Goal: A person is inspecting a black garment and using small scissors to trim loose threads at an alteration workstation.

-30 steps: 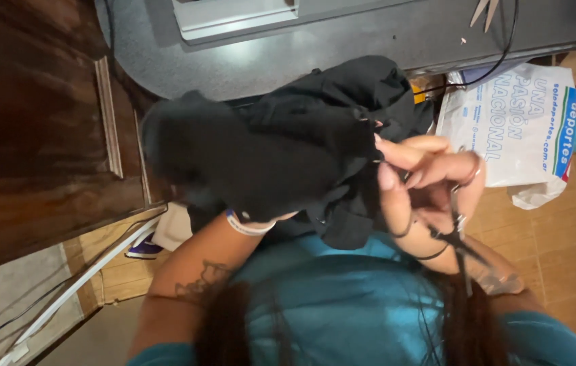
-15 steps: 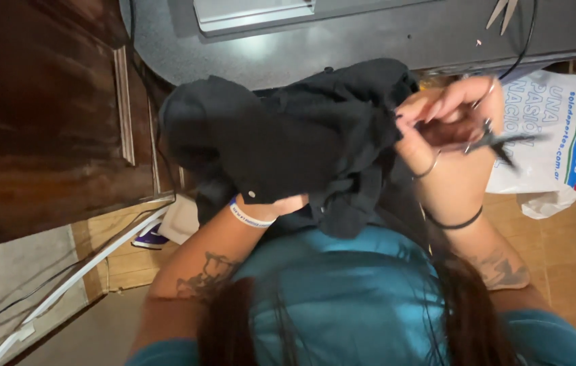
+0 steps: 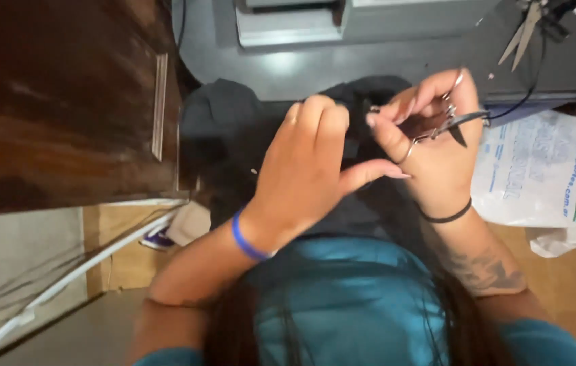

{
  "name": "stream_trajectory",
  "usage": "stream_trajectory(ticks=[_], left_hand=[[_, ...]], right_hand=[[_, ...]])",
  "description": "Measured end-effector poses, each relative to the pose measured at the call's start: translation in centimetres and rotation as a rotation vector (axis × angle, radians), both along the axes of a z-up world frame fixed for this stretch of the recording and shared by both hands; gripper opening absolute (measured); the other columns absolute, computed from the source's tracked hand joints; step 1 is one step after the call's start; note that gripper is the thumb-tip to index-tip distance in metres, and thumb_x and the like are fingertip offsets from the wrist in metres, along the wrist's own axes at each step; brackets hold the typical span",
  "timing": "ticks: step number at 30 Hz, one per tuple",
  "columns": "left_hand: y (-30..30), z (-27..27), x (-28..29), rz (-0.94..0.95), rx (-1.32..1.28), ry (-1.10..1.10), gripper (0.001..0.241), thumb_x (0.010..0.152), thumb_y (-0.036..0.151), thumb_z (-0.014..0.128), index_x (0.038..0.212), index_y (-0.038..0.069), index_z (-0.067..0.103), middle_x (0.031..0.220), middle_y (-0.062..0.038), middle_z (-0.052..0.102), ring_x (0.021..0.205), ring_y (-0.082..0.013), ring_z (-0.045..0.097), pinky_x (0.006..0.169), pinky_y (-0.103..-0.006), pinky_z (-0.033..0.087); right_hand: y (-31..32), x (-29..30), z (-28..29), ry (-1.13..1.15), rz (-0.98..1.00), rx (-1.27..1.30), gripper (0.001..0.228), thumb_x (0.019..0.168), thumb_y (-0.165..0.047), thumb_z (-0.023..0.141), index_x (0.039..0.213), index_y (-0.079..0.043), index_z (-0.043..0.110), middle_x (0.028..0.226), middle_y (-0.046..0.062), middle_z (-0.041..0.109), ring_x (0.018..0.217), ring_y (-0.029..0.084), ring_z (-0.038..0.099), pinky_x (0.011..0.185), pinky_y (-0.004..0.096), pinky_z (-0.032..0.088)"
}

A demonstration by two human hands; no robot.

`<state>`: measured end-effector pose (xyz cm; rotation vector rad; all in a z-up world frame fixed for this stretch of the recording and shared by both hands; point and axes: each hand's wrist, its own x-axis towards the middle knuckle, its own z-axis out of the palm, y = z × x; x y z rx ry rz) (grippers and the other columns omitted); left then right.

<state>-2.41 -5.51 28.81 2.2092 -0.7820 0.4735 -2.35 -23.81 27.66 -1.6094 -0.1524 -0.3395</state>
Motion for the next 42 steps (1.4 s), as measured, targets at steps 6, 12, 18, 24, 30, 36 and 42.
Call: stream_trajectory(ticks=[6, 12, 18, 24, 30, 36, 42], left_hand=[[-1.2, -2.7, 3.5, 0.007, 0.224, -0.272, 0.054, 0.101, 0.049, 0.082, 0.087, 0.01, 0.047, 0.082, -0.002, 0.044, 0.071, -0.021, 0.053, 0.066, -0.0346, 0.049], [0.3, -0.4, 4.6, -0.533, -0.287, 0.347, 0.029, 0.114, 0.02, 0.046, 0.091, 0.002, 0.049, 0.093, -0.008, 0.045, 0.089, -0.0235, 0.047, 0.086, -0.0354, 0.043], [0.3, -2.7, 6.0, -0.759, -0.587, 0.714, 0.032, 0.115, 0.026, 0.049, 0.096, 0.005, 0.065, 0.137, -0.012, 0.053, 0.13, -0.021, 0.057, 0.108, -0.0339, 0.052], [-0.8, -4.8, 6.2, -0.987, -0.958, 0.951, 0.026, 0.12, 0.025, 0.053, 0.122, 0.002, 0.064, 0.149, -0.013, 0.061, 0.146, -0.0268, 0.058, 0.128, -0.0397, 0.048], [-1.5, -4.9, 5.8, -1.1, -1.021, 0.939, 0.033, 0.124, 0.027, 0.053, 0.144, 0.003, 0.065, 0.153, -0.01, 0.064, 0.152, -0.027, 0.059, 0.142, -0.0461, 0.047], [-1.4, -4.6, 5.2, -1.016, -0.918, 0.928, 0.025, 0.12, 0.027, 0.048, 0.113, 0.008, 0.064, 0.142, -0.012, 0.066, 0.141, -0.0271, 0.063, 0.09, -0.0292, 0.059], [-1.3, -3.9, 5.1, -0.957, -0.84, 0.847, 0.034, 0.116, 0.026, 0.047, 0.089, 0.007, 0.056, 0.131, -0.015, 0.062, 0.127, -0.0256, 0.062, 0.103, -0.0364, 0.057]], right_hand=[[-2.5, 1.1, -1.0, 0.209, 0.115, 0.218, 0.046, 0.083, 0.007, 0.085, 0.093, -0.014, 0.046, 0.082, 0.009, 0.068, 0.077, 0.013, 0.068, 0.075, 0.026, 0.062], [-4.4, 2.3, -0.9, 0.372, 0.267, 0.433, 0.043, 0.084, 0.01, 0.079, 0.088, -0.016, 0.045, 0.082, 0.005, 0.072, 0.077, 0.013, 0.069, 0.079, 0.024, 0.056], [-4.1, 2.4, -0.6, 0.512, 0.369, 0.584, 0.043, 0.088, 0.011, 0.072, 0.085, -0.018, 0.04, 0.068, -0.003, 0.049, 0.067, 0.006, 0.05, 0.071, 0.018, 0.046], [-4.3, 2.0, -0.7, 0.523, 0.338, 0.668, 0.044, 0.085, 0.014, 0.071, 0.088, -0.017, 0.041, 0.077, -0.003, 0.05, 0.069, 0.007, 0.055, 0.069, 0.02, 0.05], [-4.4, 1.2, -0.3, 0.491, 0.336, 0.645, 0.043, 0.085, 0.012, 0.072, 0.091, -0.016, 0.04, 0.076, -0.004, 0.049, 0.069, 0.005, 0.053, 0.071, 0.019, 0.048], [-6.8, 1.1, 0.0, 0.463, 0.507, 0.463, 0.023, 0.094, -0.007, 0.069, 0.104, -0.016, 0.05, 0.084, 0.001, 0.052, 0.078, 0.01, 0.049, 0.076, 0.024, 0.039], [-12.5, -3.5, -1.7, 0.15, 0.292, 0.014, 0.052, 0.11, -0.079, 0.055, 0.134, -0.034, 0.063, 0.139, 0.007, 0.053, 0.114, 0.019, 0.064, 0.097, 0.036, 0.058]])
